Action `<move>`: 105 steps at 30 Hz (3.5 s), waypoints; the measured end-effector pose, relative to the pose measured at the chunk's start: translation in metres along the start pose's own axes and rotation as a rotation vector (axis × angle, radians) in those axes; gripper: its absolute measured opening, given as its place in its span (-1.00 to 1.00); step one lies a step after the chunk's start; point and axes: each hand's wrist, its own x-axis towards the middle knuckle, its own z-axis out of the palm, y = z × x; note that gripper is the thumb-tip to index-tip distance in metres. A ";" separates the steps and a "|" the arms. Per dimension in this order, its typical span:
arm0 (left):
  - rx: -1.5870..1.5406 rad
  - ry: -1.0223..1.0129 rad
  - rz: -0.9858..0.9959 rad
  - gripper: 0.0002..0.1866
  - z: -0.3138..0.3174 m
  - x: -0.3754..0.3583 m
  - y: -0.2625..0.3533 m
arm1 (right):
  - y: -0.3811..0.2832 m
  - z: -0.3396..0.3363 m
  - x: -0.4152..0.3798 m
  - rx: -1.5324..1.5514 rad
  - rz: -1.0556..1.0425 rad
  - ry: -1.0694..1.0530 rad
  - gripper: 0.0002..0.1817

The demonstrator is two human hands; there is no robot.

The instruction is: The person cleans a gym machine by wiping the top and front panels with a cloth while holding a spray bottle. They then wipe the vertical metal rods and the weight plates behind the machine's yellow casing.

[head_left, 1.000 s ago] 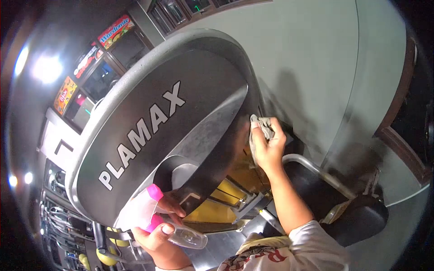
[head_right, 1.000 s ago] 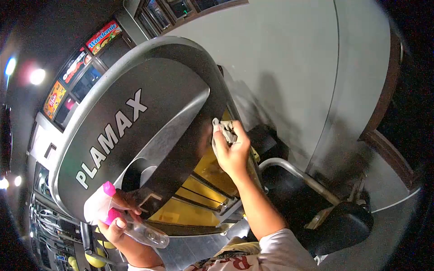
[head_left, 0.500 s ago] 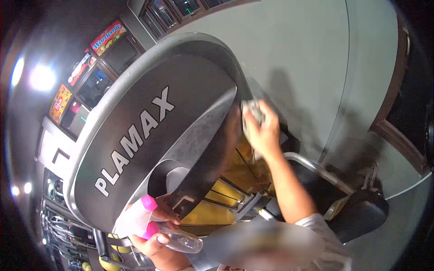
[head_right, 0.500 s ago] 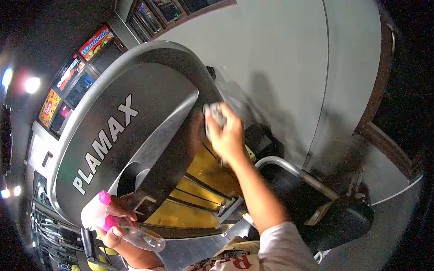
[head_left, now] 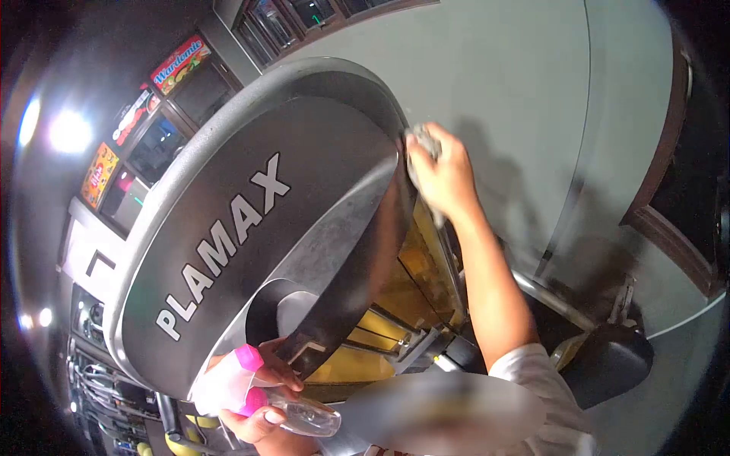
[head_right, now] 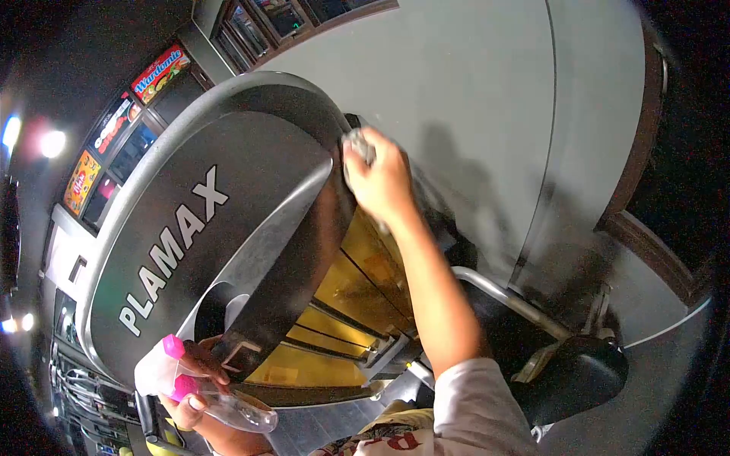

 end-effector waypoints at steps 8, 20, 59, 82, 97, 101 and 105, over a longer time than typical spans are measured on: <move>-0.047 0.020 0.167 -0.46 0.016 0.011 -0.006 | -0.013 -0.006 -0.056 0.147 -0.105 -0.092 -0.88; -0.033 0.004 0.182 -0.46 0.021 0.015 -0.001 | -0.039 -0.005 -0.057 0.078 -0.062 -0.142 -0.86; -0.145 -0.306 -0.062 -0.38 0.001 0.028 0.011 | -0.085 0.018 -0.111 -0.026 -0.038 0.032 -0.86; -0.127 -0.327 -0.001 -0.45 0.000 0.031 0.016 | -0.109 0.033 -0.152 -0.130 0.100 0.095 -0.91; -0.027 -0.346 0.124 -0.57 -0.002 0.028 0.010 | -0.113 0.040 -0.152 -0.036 0.043 0.196 -0.82; -0.045 -0.370 0.122 -0.48 0.000 0.033 0.010 | -0.125 0.069 -0.217 0.088 -0.169 0.107 -0.83; -0.034 -0.366 0.139 -0.50 0.000 0.030 0.016 | -0.098 0.056 -0.177 0.110 -0.221 0.041 -0.85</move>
